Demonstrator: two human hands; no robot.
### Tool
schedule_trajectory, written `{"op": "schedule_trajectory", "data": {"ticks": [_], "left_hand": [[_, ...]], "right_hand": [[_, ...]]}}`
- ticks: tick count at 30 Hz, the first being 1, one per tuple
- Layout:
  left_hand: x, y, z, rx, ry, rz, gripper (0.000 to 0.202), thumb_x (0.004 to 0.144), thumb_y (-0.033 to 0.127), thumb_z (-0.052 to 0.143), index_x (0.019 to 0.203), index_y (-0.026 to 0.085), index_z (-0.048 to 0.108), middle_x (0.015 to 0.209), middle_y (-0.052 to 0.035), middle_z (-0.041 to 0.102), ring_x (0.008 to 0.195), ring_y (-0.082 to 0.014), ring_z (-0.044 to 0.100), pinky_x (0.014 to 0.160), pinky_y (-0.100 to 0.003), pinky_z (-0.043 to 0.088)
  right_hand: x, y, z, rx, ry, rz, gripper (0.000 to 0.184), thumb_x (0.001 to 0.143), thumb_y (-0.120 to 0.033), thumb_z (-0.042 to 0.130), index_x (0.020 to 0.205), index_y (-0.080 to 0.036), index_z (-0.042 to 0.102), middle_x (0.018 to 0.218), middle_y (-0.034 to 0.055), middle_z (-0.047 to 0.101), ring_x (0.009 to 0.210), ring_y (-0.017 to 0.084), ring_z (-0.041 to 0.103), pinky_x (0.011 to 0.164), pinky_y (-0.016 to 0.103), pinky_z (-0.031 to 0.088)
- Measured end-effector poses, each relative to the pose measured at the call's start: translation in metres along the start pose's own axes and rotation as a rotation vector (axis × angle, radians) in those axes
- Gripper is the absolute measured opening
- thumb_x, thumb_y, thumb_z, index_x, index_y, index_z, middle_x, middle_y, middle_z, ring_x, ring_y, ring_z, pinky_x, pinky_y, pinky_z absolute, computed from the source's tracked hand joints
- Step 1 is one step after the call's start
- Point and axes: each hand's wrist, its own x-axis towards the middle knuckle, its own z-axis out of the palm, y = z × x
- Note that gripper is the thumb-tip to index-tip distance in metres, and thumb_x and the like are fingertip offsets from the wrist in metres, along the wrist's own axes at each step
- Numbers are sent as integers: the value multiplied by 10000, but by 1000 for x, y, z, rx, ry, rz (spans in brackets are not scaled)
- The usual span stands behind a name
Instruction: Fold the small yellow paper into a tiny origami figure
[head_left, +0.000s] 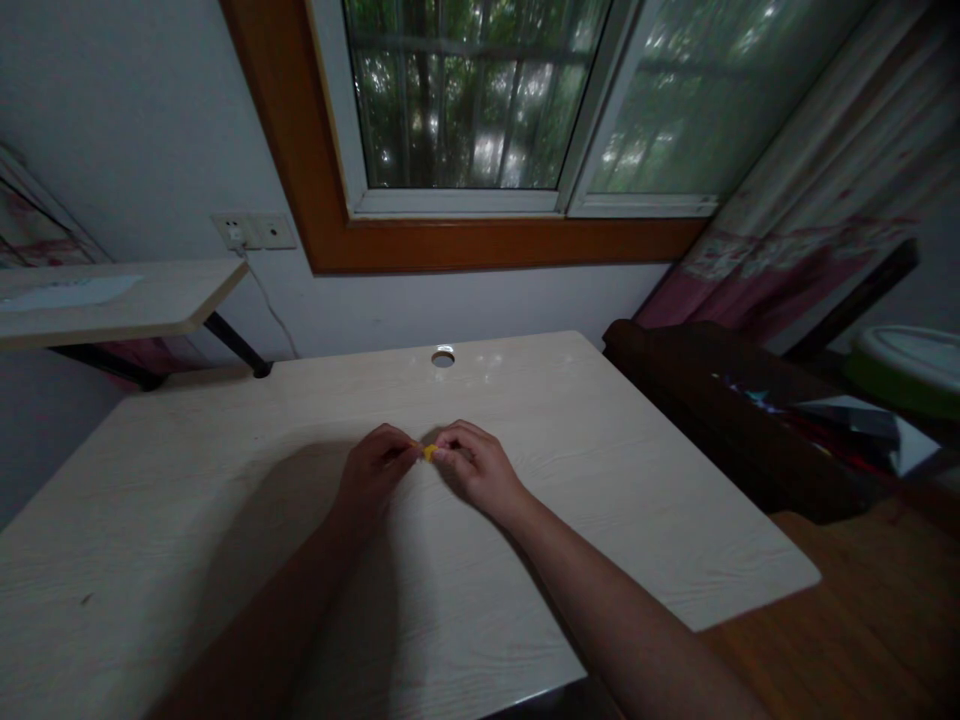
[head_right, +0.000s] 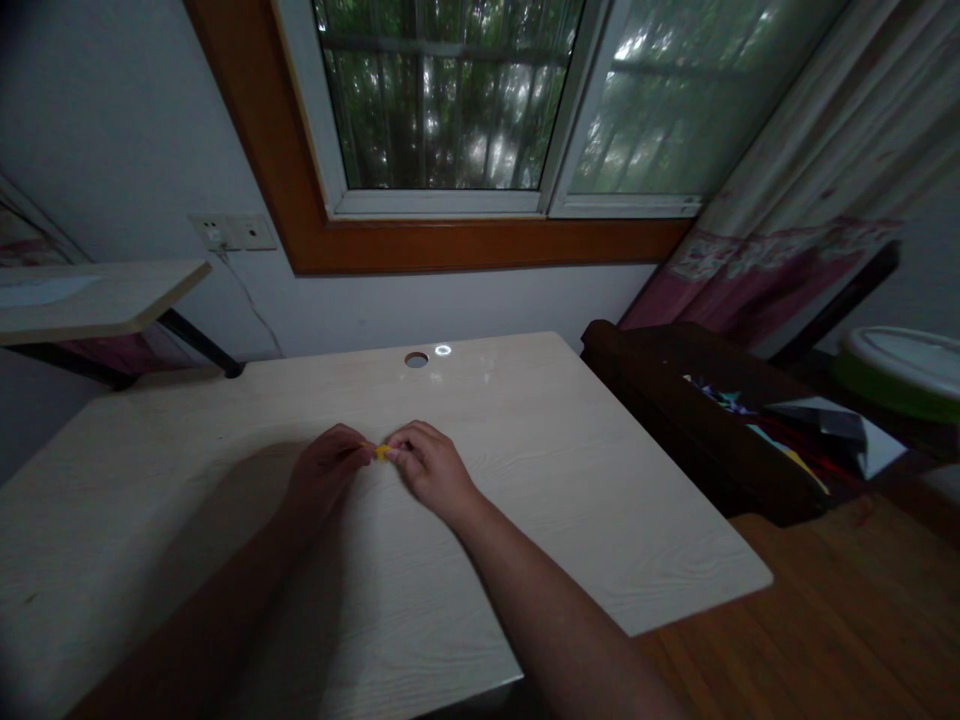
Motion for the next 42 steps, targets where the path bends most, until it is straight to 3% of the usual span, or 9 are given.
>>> {"op": "schedule_trajectory", "data": {"ticks": [5, 11, 22, 30, 37, 42], "left_hand": [[2, -2, 0, 14, 30, -45, 154, 849, 287, 647, 746, 173, 653, 755, -18, 597, 703, -138, 555, 631, -248, 428], [2, -4, 3, 39, 4, 9, 115, 844, 265, 652, 767, 180, 655, 765, -13, 600, 708, -132, 563, 635, -241, 434], [2, -3, 4, -8, 11, -53, 128, 845, 287, 639, 768, 189, 670, 779, -22, 623, 740, -151, 578, 673, -258, 447], [1, 2, 5, -112, 17, -154, 165, 822, 282, 641, 695, 176, 641, 687, 4, 568, 664, -134, 523, 620, -239, 408], [3, -1, 5, -1, 12, -84, 163, 826, 303, 645, 716, 183, 659, 722, -10, 603, 688, -141, 550, 641, -248, 428], [2, -2, 4, -20, 9, -110, 160, 820, 298, 652, 709, 182, 656, 701, -1, 586, 656, -130, 529, 604, -238, 417]], "right_hand": [[0, 3, 2, 25, 7, 76, 71, 880, -246, 628, 848, -191, 661, 833, 28, 642, 797, 149, 597, 726, 257, 450], [0, 5, 7, 56, 8, 123, 116, 837, -314, 690, 858, -200, 702, 837, 36, 670, 792, 158, 618, 721, 263, 467], [1, 0, 4, 46, -9, 86, 119, 850, -304, 672, 805, -201, 709, 806, 34, 686, 763, 156, 633, 710, 265, 472], [3, -3, 2, 47, -42, 53, 106, 854, -290, 666, 816, -201, 707, 825, 34, 689, 788, 155, 633, 738, 266, 475], [2, -3, 2, 8, -24, 58, 121, 870, -303, 645, 833, -202, 699, 821, 34, 684, 778, 154, 629, 728, 269, 471], [0, -2, 3, -7, -22, 86, 163, 869, -354, 643, 831, -207, 701, 816, 36, 686, 768, 159, 632, 718, 274, 475]]}}
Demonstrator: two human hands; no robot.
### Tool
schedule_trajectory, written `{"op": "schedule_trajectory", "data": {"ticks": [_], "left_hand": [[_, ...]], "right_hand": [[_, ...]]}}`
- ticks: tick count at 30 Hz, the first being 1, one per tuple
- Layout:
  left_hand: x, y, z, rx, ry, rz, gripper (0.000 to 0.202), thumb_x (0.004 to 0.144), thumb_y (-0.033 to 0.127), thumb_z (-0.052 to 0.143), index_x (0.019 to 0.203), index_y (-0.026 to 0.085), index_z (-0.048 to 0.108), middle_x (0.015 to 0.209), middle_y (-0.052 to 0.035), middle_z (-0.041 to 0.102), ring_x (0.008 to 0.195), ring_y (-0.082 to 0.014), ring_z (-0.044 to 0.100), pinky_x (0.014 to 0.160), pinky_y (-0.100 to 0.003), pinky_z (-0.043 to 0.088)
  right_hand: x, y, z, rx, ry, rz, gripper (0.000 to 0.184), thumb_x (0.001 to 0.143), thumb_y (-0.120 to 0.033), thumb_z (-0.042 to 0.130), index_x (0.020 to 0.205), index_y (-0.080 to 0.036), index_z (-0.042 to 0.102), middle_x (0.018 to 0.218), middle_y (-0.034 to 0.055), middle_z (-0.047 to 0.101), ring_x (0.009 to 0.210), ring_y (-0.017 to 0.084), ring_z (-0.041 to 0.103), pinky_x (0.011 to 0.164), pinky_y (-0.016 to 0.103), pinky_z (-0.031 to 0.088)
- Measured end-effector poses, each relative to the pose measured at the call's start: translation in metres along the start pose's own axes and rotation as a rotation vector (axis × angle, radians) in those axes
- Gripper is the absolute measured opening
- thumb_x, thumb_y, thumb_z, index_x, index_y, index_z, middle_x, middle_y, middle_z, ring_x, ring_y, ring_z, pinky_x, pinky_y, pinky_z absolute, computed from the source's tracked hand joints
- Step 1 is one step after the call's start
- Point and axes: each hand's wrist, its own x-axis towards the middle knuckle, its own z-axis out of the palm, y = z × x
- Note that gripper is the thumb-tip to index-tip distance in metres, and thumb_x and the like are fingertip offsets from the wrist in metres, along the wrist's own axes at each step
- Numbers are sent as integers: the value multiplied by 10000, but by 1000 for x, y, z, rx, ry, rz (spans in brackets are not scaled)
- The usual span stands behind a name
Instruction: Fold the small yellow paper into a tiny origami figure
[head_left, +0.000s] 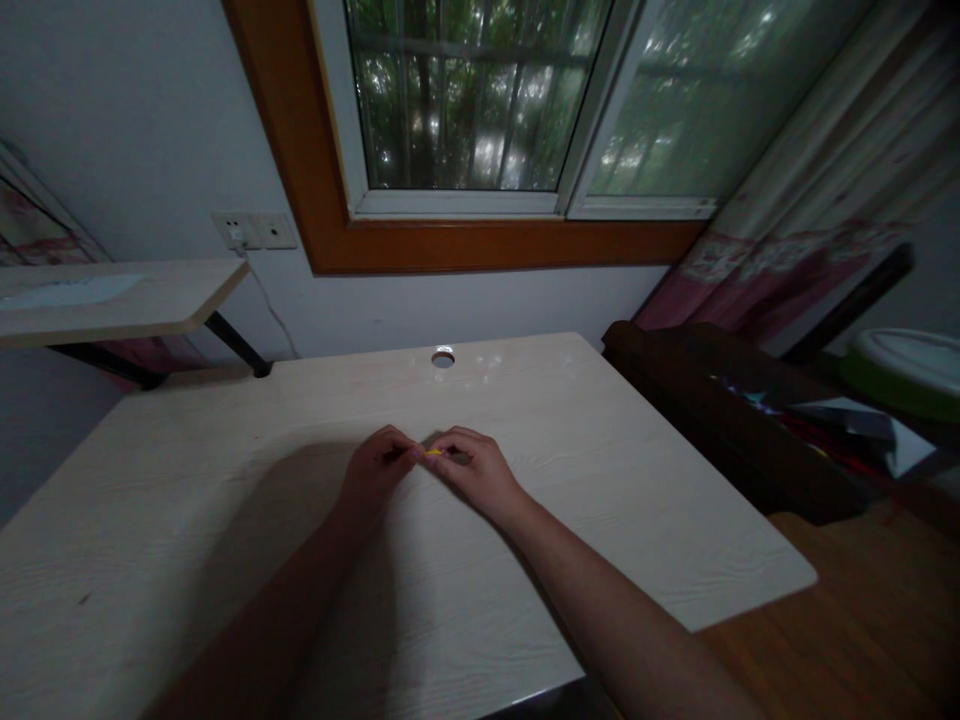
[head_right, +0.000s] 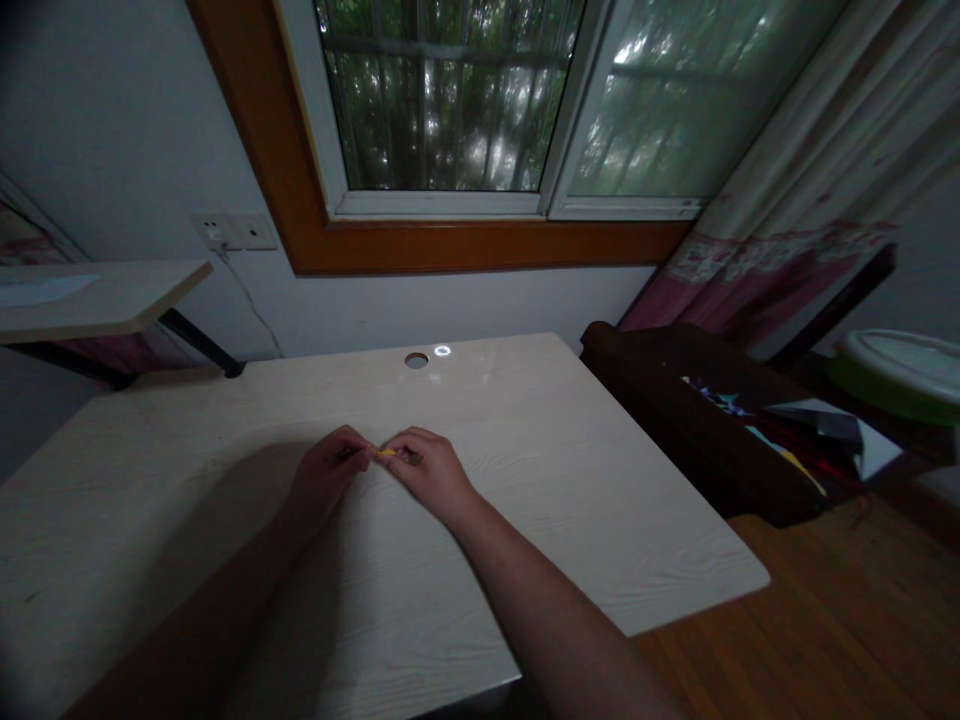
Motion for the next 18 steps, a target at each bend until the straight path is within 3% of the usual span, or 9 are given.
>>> {"op": "schedule_trajectory", "data": {"ticks": [7, 18], "left_hand": [[-3, 4, -1, -107, 23, 4, 125, 805, 263, 666, 707, 186, 668, 717, -3, 590, 689, -140, 541, 636, -251, 427], [-4, 9, -1, 53, 31, 118, 147, 870, 291, 612, 789, 200, 695, 807, -31, 640, 773, -163, 599, 731, -281, 472]], "right_hand": [[2, -4, -1, 59, -41, -34, 116, 864, -306, 648, 829, -206, 697, 846, 40, 694, 804, 164, 639, 762, 287, 485], [3, -2, 1, 120, -23, 58, 118, 830, -295, 665, 787, -192, 703, 794, 34, 686, 747, 156, 627, 701, 264, 477]]}}
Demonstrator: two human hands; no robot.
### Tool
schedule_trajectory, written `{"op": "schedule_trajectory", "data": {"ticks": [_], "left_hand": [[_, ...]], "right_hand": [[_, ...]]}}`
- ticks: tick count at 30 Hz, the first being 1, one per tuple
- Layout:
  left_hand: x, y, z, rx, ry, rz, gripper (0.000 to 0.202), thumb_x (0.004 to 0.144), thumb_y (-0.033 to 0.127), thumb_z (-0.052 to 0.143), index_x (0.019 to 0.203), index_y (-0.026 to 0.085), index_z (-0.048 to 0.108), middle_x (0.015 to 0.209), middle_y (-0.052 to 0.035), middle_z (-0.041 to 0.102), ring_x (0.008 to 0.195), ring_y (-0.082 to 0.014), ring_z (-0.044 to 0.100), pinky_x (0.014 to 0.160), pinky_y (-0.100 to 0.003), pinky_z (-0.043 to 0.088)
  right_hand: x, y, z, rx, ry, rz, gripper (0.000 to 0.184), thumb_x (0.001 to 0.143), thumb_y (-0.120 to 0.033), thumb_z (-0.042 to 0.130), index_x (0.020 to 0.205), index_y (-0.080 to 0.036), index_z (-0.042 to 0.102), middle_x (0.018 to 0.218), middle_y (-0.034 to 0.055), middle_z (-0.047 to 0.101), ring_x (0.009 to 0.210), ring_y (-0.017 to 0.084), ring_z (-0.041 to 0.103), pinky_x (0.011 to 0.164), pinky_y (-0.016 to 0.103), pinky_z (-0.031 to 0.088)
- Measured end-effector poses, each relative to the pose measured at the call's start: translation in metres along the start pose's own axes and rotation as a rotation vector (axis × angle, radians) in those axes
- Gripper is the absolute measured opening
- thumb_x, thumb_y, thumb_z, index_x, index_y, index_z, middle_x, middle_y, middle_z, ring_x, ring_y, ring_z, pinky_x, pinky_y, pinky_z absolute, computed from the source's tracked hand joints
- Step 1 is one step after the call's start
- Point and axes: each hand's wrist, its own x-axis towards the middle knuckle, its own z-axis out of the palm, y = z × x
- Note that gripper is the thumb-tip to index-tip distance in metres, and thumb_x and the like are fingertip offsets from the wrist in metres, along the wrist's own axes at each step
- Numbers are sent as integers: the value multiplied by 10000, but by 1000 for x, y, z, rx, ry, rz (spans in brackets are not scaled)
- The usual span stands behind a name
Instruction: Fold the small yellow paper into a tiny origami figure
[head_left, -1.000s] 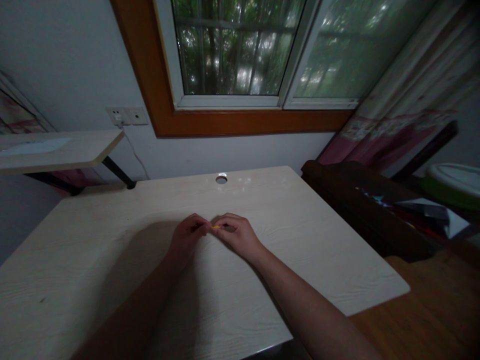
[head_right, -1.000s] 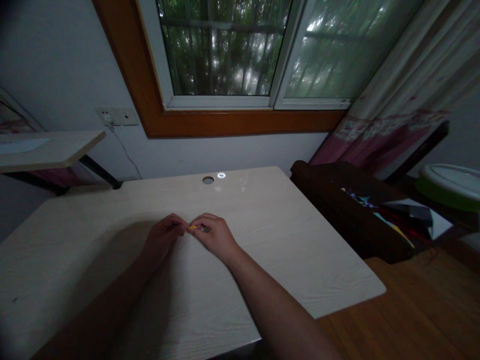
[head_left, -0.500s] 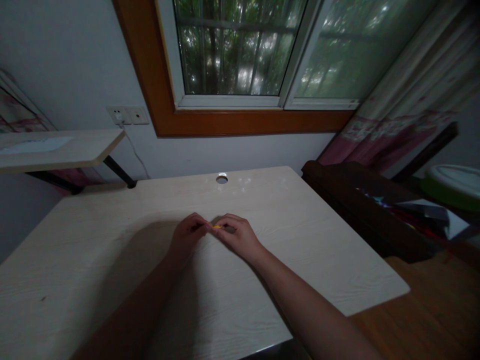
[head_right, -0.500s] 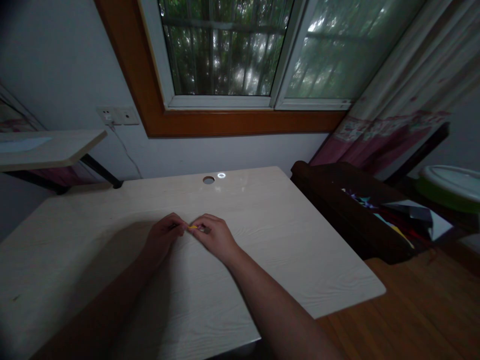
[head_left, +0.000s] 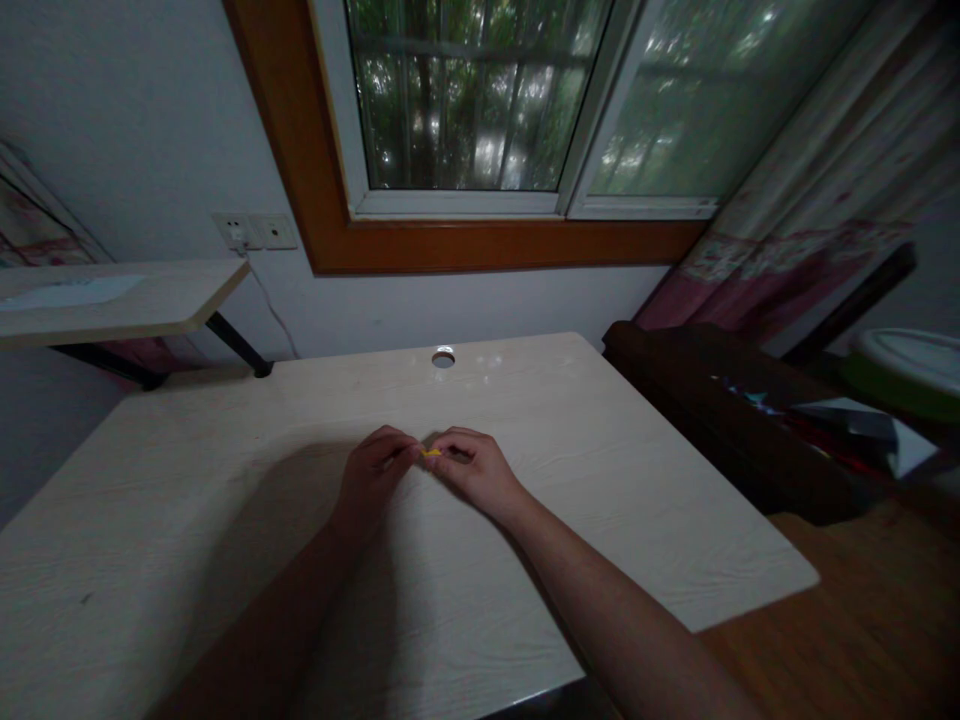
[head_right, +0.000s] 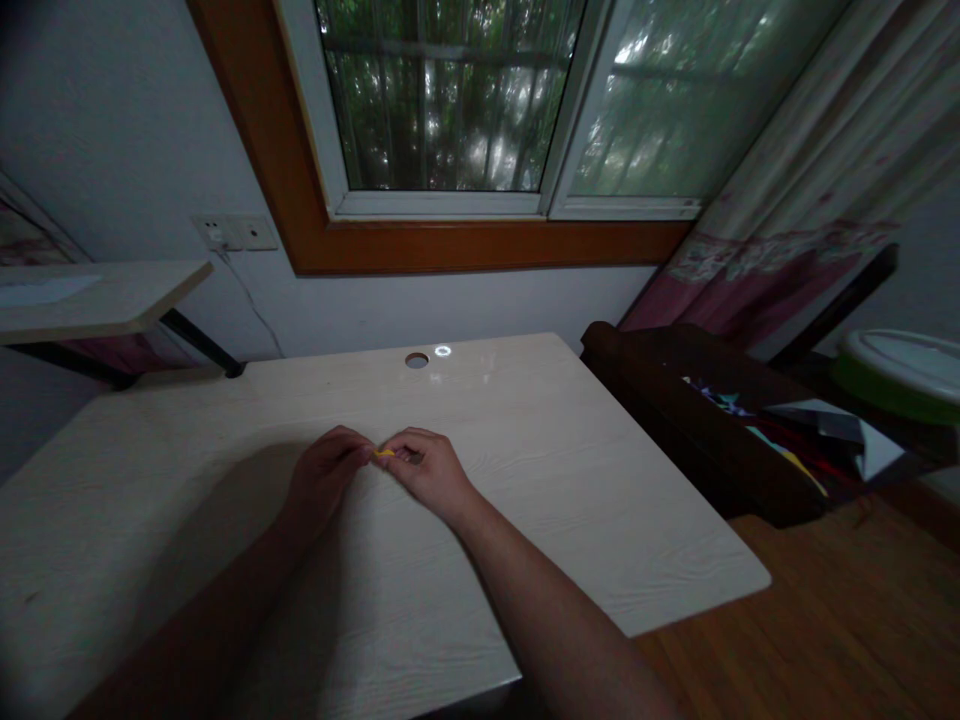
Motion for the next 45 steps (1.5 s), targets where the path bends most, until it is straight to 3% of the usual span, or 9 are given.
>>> {"op": "schedule_trajectory", "data": {"ticks": [7, 12, 17, 25, 32, 39, 45], "left_hand": [[7, -6, -6, 46, 70, -36, 195, 895, 316, 570, 769, 195, 657, 748, -13, 607, 728, -150, 589, 692, -264, 476], [6, -12, -7, 163, 89, 139, 113, 862, 248, 627, 959, 224, 681, 942, -41, 630, 811, -148, 608, 725, -270, 517], [2, -13, -3, 341, -11, 304, 178, 879, 201, 606, 1034, 236, 686, 979, -58, 636, 902, -173, 609, 838, -327, 514], [2, -14, -5, 428, 25, 350, 144, 884, 224, 607, 984, 244, 709, 912, -46, 669, 872, -180, 616, 814, -320, 513], [1, -8, -4, 384, 3, 278, 120, 878, 213, 605, 930, 220, 712, 887, -55, 665, 847, -178, 625, 804, -313, 513], [3, -5, 1, 211, 9, 108, 70, 824, 195, 645, 836, 209, 712, 811, -29, 652, 725, -145, 618, 676, -257, 511], [5, -12, 3, 134, -23, -67, 87, 820, 254, 646, 790, 217, 719, 808, -21, 686, 753, -159, 637, 682, -263, 498]], "right_hand": [[-1, 9, 0, 87, 62, 169, 163, 761, -331, 703, 754, -168, 700, 748, 38, 687, 671, 145, 601, 648, 263, 462], [0, 12, 1, 228, 71, 305, 225, 723, -376, 723, 745, -156, 684, 728, 33, 688, 638, 133, 587, 629, 259, 457], [0, 12, 2, 351, -8, 338, 246, 686, -388, 755, 719, -158, 672, 745, 36, 698, 665, 137, 605, 652, 261, 463], [-1, 11, 2, 384, -38, 339, 264, 678, -397, 768, 732, -157, 673, 745, 30, 693, 666, 133, 600, 650, 256, 463], [-1, 9, 1, 290, -7, 292, 231, 708, -372, 745, 718, -159, 657, 692, 8, 651, 612, 117, 556, 596, 237, 433], [-3, 6, -2, -105, 80, -33, 101, 816, -266, 661, 752, -187, 669, 739, 12, 630, 701, 136, 577, 663, 251, 435], [-2, 9, -2, -223, 95, -106, 67, 830, -211, 639, 767, -200, 657, 759, 19, 651, 740, 151, 603, 697, 268, 445]]}}
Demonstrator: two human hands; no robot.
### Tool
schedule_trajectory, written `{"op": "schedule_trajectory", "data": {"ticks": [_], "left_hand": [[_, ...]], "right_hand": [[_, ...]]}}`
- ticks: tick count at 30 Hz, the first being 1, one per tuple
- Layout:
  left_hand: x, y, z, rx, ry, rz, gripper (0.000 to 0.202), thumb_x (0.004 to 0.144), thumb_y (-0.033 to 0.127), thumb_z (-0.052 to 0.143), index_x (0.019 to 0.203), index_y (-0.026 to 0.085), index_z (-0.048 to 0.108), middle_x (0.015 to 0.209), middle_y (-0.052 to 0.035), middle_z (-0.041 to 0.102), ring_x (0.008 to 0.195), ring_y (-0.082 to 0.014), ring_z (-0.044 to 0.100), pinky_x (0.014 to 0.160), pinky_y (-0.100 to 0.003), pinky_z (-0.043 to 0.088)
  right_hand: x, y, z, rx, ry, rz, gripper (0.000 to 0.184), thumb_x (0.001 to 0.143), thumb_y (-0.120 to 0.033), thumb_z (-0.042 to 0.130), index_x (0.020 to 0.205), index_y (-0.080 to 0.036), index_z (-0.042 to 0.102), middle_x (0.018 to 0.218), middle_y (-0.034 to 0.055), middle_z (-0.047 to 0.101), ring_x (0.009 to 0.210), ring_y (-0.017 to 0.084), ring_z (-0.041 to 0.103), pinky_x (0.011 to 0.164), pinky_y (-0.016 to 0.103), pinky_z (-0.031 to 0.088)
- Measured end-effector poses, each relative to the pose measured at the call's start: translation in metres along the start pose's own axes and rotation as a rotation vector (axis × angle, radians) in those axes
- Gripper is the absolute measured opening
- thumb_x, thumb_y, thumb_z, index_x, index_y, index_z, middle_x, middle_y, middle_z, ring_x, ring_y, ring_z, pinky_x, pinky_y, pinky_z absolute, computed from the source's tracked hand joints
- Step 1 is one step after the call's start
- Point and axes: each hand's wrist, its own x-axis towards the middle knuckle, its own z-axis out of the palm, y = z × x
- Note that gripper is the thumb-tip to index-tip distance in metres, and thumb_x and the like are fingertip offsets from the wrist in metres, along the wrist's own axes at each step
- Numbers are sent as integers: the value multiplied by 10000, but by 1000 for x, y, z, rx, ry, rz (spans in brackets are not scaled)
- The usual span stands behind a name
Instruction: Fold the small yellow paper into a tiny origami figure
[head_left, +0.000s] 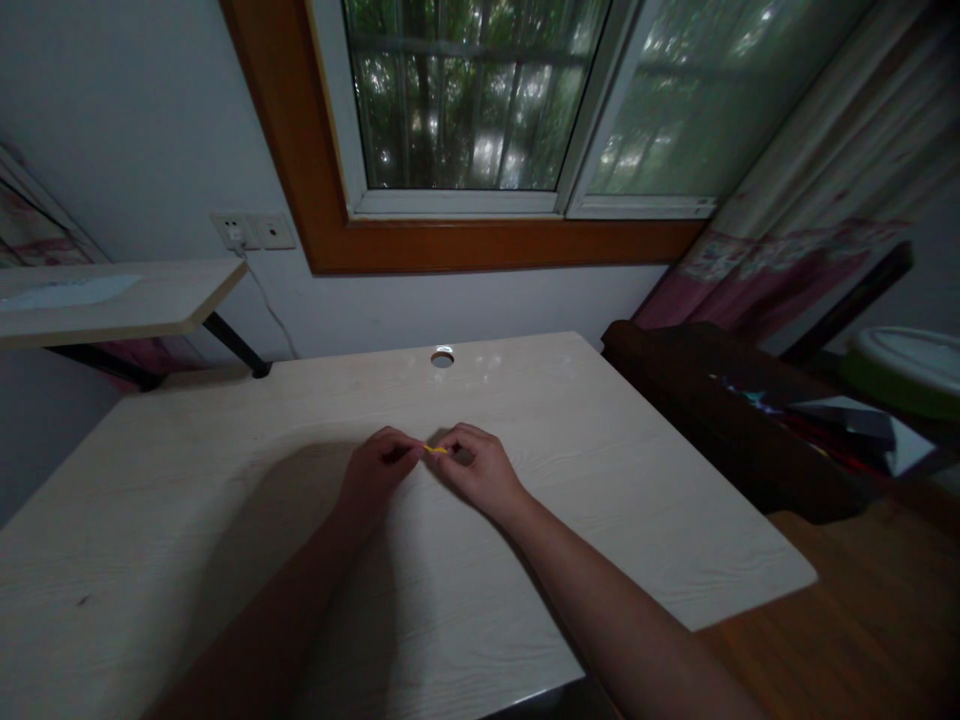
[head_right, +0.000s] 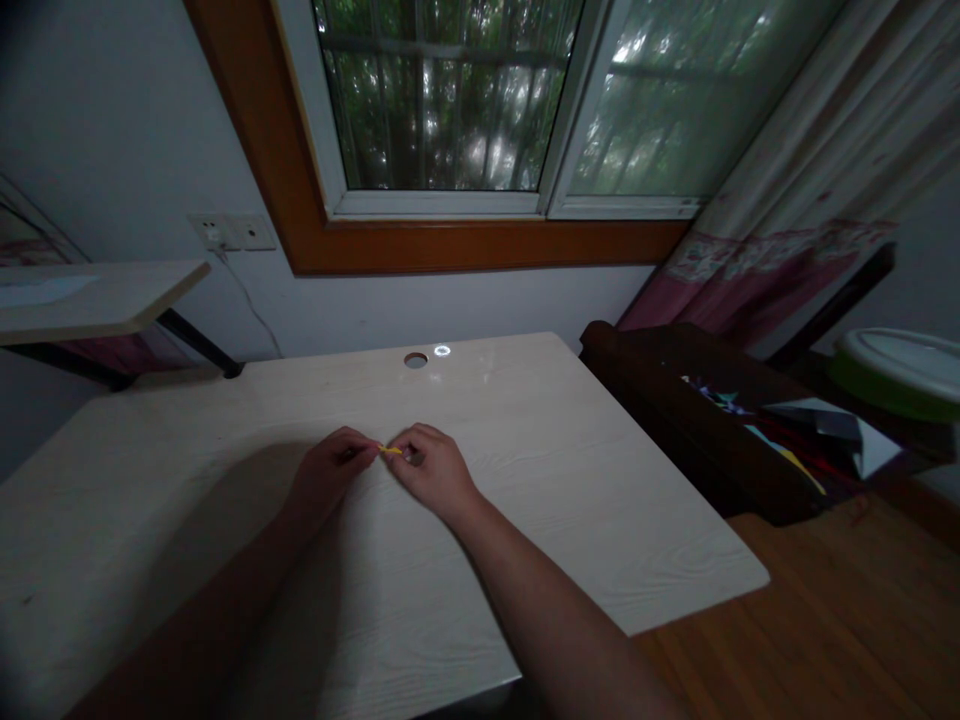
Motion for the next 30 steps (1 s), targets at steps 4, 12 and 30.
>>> {"op": "schedule_trajectory", "data": {"ticks": [4, 12, 30], "left_hand": [[0, -1, 1, -34, -14, -32, 104, 833, 281, 640, 827, 216, 721, 846, -25, 686, 804, -163, 642, 732, -269, 499], [0, 3, 2, -30, 3, -31, 89, 807, 286, 674, 825, 214, 723, 845, -26, 670, 775, -157, 633, 690, -257, 498], [-2, 5, -1, -175, -12, -183, 124, 785, 307, 679, 740, 192, 683, 733, 6, 640, 707, -135, 583, 665, -236, 446]], "right_hand": [[0, -1, 0, -24, 4, 8, 74, 835, -221, 642, 768, -194, 656, 755, 17, 651, 731, 147, 600, 689, 262, 445], [0, 0, 0, -26, 16, 7, 78, 828, -218, 659, 756, -192, 646, 737, 9, 635, 713, 141, 591, 668, 254, 437], [0, -3, 2, 4, -2, 5, 100, 838, -260, 663, 757, -201, 661, 740, 14, 643, 712, 147, 599, 675, 263, 451]]}}
